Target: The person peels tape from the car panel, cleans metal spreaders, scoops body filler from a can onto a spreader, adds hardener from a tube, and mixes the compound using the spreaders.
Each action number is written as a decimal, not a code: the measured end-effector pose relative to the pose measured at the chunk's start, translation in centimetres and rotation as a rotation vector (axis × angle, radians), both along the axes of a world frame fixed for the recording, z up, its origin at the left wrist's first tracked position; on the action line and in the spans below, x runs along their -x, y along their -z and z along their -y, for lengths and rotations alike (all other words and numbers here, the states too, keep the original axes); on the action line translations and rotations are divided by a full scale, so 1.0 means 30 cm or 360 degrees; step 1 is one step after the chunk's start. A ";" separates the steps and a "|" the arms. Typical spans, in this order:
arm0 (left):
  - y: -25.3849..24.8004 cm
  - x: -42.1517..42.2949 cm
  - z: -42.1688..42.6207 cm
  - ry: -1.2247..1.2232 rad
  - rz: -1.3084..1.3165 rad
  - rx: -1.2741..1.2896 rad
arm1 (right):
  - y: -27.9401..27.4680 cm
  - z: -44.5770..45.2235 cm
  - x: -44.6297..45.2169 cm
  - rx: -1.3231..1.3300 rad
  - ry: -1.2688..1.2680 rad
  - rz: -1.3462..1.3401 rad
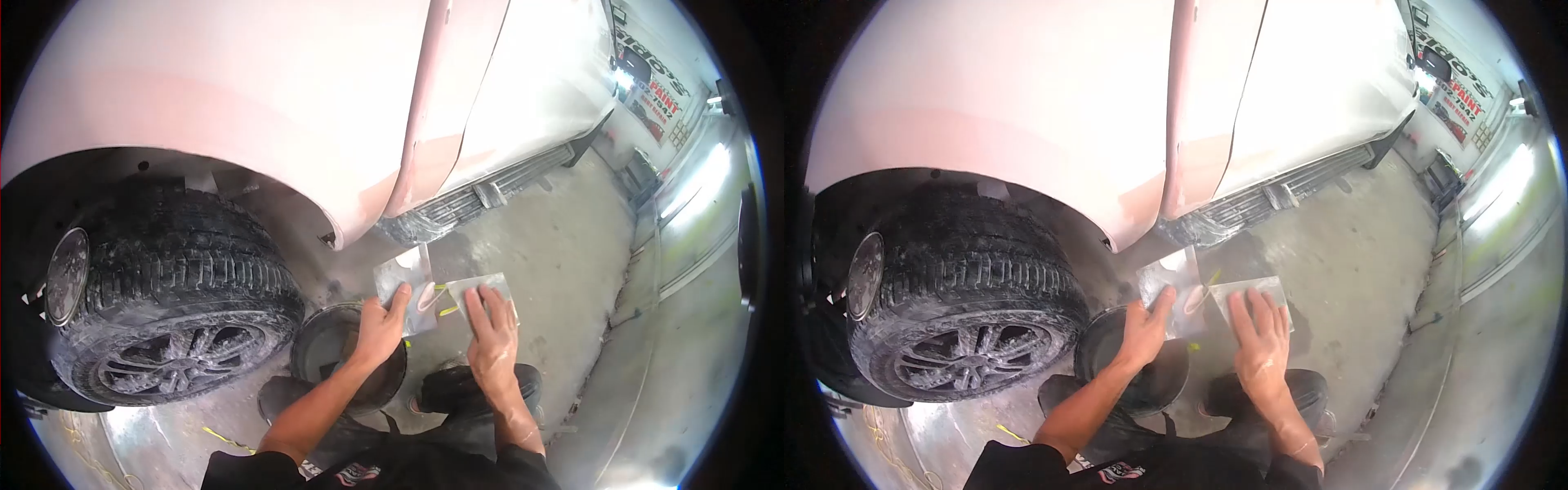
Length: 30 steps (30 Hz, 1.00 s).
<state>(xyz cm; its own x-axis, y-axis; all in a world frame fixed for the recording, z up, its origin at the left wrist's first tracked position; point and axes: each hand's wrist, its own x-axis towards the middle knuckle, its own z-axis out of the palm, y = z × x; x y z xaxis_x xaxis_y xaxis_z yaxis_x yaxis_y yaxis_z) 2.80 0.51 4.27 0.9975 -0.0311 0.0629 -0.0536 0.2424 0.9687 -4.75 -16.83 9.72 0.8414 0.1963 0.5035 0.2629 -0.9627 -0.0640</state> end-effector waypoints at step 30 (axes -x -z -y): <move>0.028 0.001 -0.003 0.0075 0.0089 -0.0491 | 0.045 0.013 -0.033 0.0113 -0.0426 -0.0367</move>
